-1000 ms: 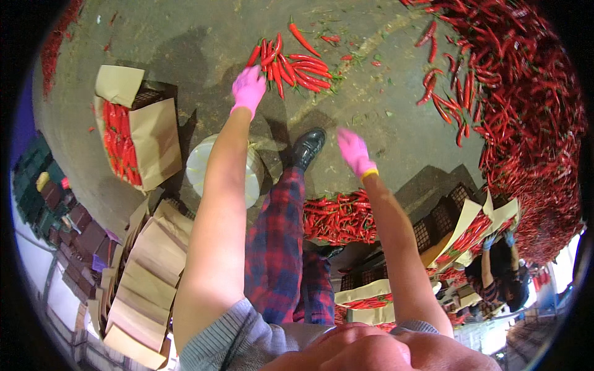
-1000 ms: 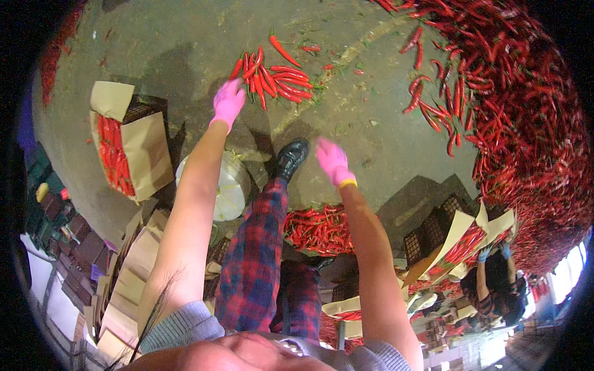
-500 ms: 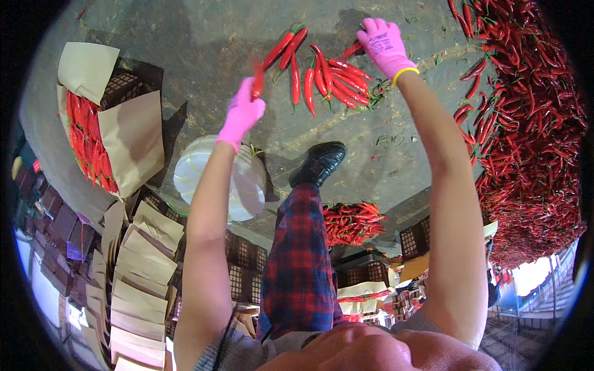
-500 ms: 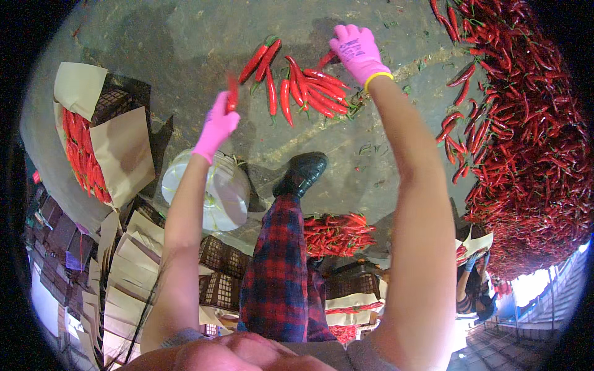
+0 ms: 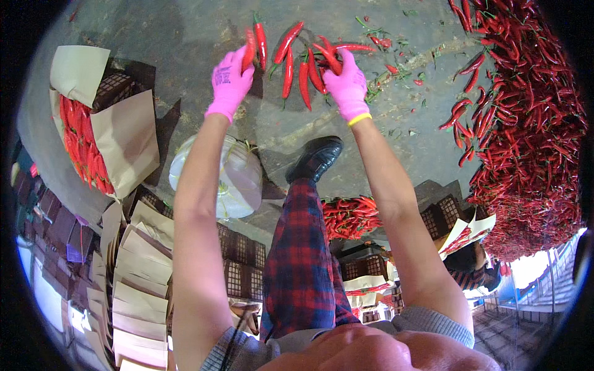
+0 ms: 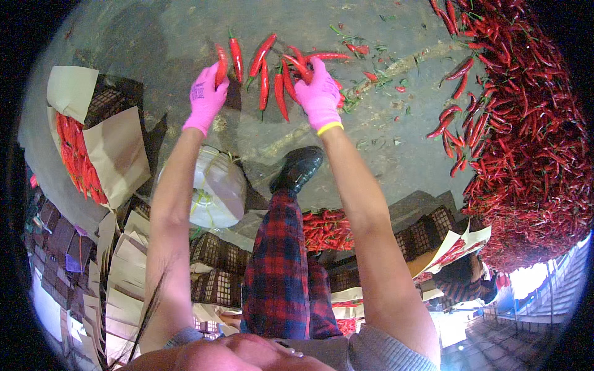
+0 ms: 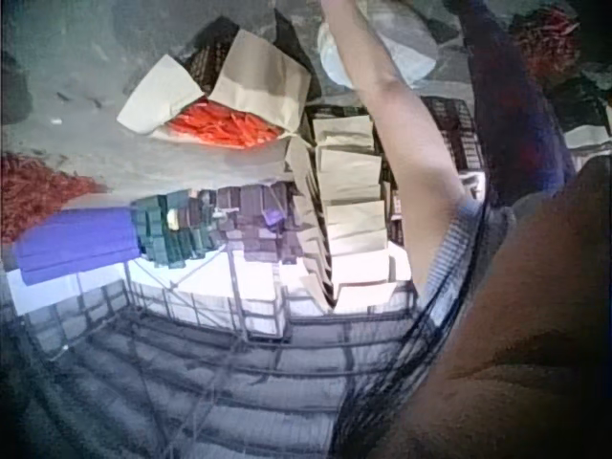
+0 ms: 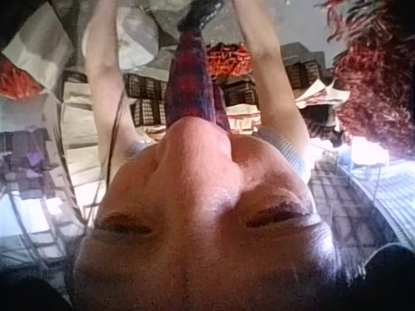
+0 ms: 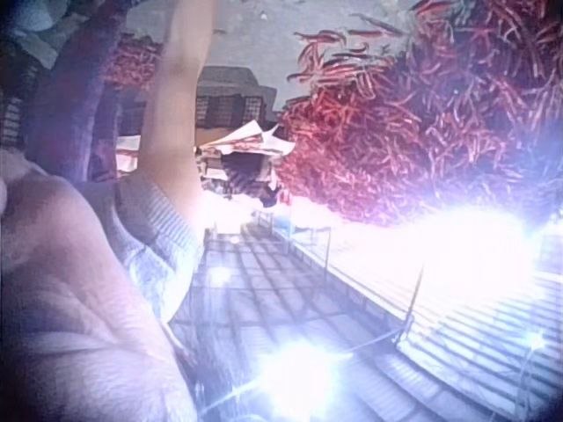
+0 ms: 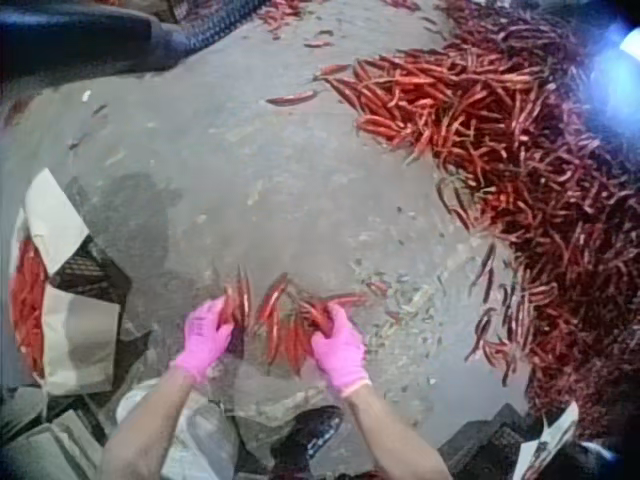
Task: The person sorts and packs red chili peppers by hand into cardboard boxes, weighs the filled boxes on a digital scale, and prepares them for transport.
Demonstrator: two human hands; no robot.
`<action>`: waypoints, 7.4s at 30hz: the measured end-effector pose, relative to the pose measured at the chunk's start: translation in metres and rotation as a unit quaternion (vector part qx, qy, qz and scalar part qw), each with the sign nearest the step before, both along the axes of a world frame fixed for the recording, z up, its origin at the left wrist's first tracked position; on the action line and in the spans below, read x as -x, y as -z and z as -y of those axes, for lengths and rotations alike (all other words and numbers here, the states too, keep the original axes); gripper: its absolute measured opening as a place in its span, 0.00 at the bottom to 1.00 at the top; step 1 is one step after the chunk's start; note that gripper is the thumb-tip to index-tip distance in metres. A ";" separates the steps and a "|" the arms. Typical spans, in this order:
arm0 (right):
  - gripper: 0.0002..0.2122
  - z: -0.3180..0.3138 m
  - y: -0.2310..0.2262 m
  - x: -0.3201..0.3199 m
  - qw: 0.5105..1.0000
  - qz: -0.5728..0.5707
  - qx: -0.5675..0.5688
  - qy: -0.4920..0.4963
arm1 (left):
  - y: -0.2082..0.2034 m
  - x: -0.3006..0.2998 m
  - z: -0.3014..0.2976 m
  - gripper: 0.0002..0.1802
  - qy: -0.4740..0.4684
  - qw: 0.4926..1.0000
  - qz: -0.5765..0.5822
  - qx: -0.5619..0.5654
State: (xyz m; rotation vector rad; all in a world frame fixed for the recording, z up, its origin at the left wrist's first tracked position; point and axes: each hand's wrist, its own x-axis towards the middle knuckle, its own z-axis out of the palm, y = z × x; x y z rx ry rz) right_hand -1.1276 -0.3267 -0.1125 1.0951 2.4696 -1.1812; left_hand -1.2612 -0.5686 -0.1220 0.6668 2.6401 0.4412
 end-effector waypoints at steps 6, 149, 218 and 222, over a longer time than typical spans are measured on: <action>0.15 0.006 -0.020 -0.051 0.988 -0.007 0.021 -0.156 | 0.016 0.033 0.001 0.24 0.250 0.955 -0.149 0.062; 0.20 0.158 -0.021 -0.466 0.397 -0.184 0.594 0.675 | -0.023 -0.427 -0.087 0.26 -0.049 0.614 0.740 0.270; 0.25 0.277 -0.377 -1.046 -0.342 -0.591 -0.213 0.699 | -0.405 -1.313 -0.076 0.22 0.819 0.122 0.206 0.521; 0.24 0.260 -0.351 -1.072 -0.400 -0.589 -0.155 0.685 | -0.370 -1.359 -0.068 0.33 0.919 0.016 0.002 0.394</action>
